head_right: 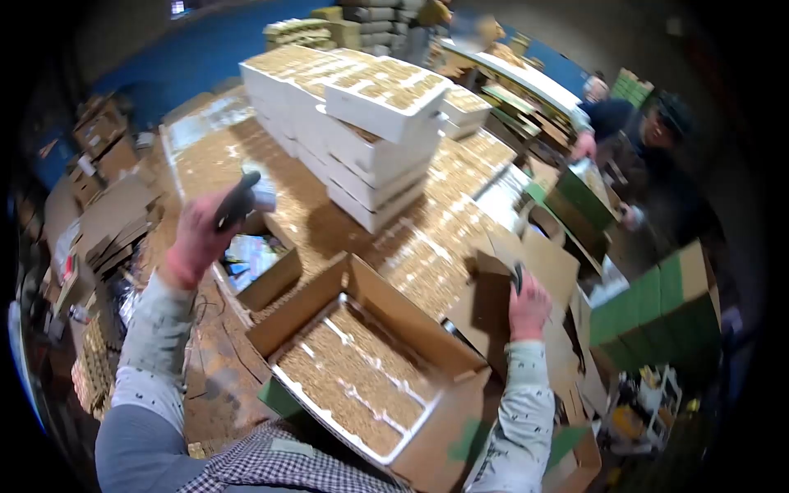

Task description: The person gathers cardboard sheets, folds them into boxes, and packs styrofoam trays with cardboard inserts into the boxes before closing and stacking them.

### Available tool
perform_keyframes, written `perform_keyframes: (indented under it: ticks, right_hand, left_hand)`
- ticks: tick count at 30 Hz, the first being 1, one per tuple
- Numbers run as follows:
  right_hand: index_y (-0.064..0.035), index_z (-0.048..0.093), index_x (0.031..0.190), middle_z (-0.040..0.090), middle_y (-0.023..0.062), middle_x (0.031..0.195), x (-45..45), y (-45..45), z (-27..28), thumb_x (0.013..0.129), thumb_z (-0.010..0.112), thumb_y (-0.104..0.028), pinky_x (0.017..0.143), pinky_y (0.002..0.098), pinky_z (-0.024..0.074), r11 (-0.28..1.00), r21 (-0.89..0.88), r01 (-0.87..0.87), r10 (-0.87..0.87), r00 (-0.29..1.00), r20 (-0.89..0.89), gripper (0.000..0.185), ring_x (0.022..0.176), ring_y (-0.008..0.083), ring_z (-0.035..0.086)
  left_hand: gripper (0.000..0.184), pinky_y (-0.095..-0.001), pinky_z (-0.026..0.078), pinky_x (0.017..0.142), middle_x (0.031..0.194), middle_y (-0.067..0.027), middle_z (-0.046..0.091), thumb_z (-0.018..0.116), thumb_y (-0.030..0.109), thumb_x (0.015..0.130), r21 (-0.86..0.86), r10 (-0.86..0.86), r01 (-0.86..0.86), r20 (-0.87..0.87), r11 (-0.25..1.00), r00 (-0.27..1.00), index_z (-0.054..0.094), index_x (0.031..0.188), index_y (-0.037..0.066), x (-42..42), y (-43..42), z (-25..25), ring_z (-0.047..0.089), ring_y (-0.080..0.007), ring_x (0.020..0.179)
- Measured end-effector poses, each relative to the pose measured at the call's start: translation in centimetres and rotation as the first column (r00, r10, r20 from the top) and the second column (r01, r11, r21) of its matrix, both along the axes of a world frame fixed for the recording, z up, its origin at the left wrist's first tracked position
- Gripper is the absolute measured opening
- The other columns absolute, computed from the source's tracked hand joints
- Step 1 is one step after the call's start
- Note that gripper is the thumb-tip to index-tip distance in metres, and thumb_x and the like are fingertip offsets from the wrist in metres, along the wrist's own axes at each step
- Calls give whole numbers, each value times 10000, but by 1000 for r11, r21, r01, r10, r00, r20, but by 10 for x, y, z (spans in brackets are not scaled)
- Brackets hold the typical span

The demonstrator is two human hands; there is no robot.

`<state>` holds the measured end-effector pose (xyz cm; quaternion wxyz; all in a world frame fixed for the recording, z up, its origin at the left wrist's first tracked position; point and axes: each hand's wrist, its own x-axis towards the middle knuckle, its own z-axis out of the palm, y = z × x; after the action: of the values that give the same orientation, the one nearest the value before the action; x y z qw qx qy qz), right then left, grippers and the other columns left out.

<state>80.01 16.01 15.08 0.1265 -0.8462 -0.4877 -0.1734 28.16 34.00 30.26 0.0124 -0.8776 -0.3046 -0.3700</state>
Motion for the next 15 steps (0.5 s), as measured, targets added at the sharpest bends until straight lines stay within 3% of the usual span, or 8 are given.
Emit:
perform_keyframes:
  ticks: [2, 3, 5, 7, 9, 11, 14, 15]
  right_hand:
    - [-118, 583, 1083, 612, 101, 1012, -29, -4, 55, 812, 618, -288, 767, 433, 470, 980, 156, -123, 111, 990, 82, 322, 878, 322, 588]
    - [-102, 594, 1036, 613, 113, 935, -77, -6, 110, 832, 592, -271, 732, 432, 469, 980, 99, -174, 171, 984, 42, 265, 838, 318, 588]
    - [-66, 571, 1096, 624, 131, 975, -174, -15, 181, 836, 552, -177, 692, 412, 498, 902, 46, -430, 428, 902, 54, 284, 833, 328, 615]
    - [-26, 560, 998, 589, 135, 833, -254, -41, 189, 797, 490, -111, 622, 329, 521, 719, -204, -664, 694, 701, 164, 229, 697, 259, 614]
    - [-16, 525, 973, 591, 146, 819, -329, -55, 166, 794, 486, -98, 606, 320, 523, 548, -582, -600, 692, 716, -86, 201, 684, 276, 615]
    - [-7, 531, 980, 614, 163, 875, -354, -62, 126, 813, 487, -105, 645, 358, 519, 520, -348, -780, 647, 626, -435, 198, 754, 300, 629]
    - [19, 569, 1031, 642, 163, 967, -351, -59, 110, 841, 547, -181, 758, 379, 498, 443, -440, -781, 651, 618, -441, 277, 888, 309, 630]
    - [27, 561, 1021, 622, 201, 989, -332, -77, 121, 848, 554, -217, 821, 395, 471, 532, -124, -837, 676, 509, -533, 300, 947, 335, 600]
  left_hand:
    - [362, -340, 487, 658, 823, -37, 606, 605, 126, 750, 104, -418, 474, -336, 874, 844, 588, 1111, 123, 38, -55, 8, 605, -209, 758]
    - [342, -333, 479, 738, 895, -22, 597, 630, 201, 739, -268, -589, 551, -581, 790, 562, 596, 1075, 143, 59, -88, 7, 588, -195, 896]
    - [417, -326, 436, 882, 1011, -39, 615, 671, 298, 752, -352, -663, 649, -675, 674, 323, 594, 1145, 180, 49, -91, 5, 537, -198, 1060]
    - [417, -318, 431, 891, 1082, -55, 615, 688, 303, 752, -518, -782, 585, -412, 624, 469, 611, 1142, 177, 49, -84, 51, 554, -204, 1049]
    - [428, -360, 463, 788, 1023, -88, 632, 732, 282, 692, -720, -874, 530, -230, 449, 428, 633, 1074, 118, 49, -85, 94, 610, -262, 878]
    - [384, -359, 479, 756, 922, -98, 640, 694, 222, 699, -152, -701, 697, -329, 700, 632, 627, 1043, 63, 65, -102, 64, 607, -298, 856]
    - [342, -368, 476, 837, 1030, -140, 621, 647, 231, 756, -464, -679, 505, -591, 728, 436, 619, 1044, 49, 90, -100, -16, 589, -328, 954]
    - [343, -368, 472, 867, 1076, -155, 610, 637, 243, 770, -592, -705, 384, -612, 709, 360, 617, 1050, 46, 86, -101, -24, 580, -333, 990]
